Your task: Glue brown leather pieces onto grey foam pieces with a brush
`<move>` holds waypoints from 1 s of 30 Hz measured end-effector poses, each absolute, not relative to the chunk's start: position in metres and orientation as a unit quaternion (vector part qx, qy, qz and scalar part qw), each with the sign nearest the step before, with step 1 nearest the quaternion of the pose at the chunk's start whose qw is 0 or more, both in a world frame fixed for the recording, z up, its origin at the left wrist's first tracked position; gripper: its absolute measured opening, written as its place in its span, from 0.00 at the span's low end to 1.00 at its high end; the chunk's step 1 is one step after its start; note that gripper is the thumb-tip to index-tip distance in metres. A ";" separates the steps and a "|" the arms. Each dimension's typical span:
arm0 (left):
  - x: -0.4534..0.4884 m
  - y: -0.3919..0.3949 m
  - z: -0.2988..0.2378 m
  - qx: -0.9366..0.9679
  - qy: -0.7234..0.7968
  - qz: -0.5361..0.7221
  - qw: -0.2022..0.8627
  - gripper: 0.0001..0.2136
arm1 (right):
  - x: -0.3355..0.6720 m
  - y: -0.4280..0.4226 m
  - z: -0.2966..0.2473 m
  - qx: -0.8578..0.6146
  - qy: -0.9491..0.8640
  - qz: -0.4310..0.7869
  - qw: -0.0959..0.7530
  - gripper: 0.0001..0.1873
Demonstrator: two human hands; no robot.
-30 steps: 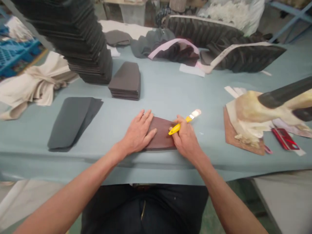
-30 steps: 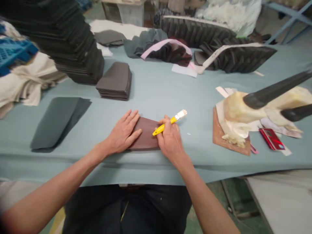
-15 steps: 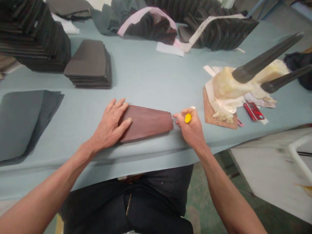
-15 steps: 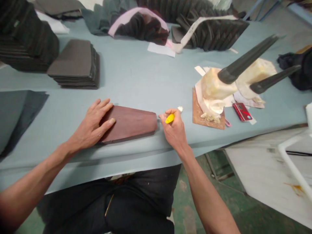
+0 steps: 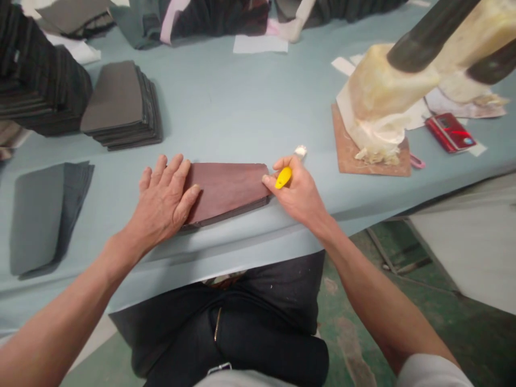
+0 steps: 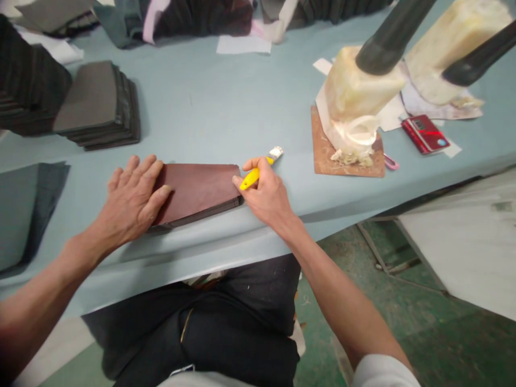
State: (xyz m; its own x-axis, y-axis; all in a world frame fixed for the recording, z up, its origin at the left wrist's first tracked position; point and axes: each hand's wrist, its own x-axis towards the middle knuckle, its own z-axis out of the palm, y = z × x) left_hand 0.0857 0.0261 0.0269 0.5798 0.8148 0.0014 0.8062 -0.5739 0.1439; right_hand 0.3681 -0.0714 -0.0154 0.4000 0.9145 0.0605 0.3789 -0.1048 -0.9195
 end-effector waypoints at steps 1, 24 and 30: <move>0.086 0.026 0.029 0.884 0.461 0.030 0.069 0.33 | 0.368 -0.071 -0.015 -0.684 -0.474 0.283 0.476 0.16; 0.125 0.029 0.051 0.911 0.391 0.006 0.130 0.50 | 0.372 -0.034 0.007 -0.631 -0.447 0.309 0.554 0.15; 0.137 0.026 0.031 0.911 0.392 0.038 0.126 0.51 | 0.370 -0.024 0.007 -0.628 -0.372 0.374 0.572 0.21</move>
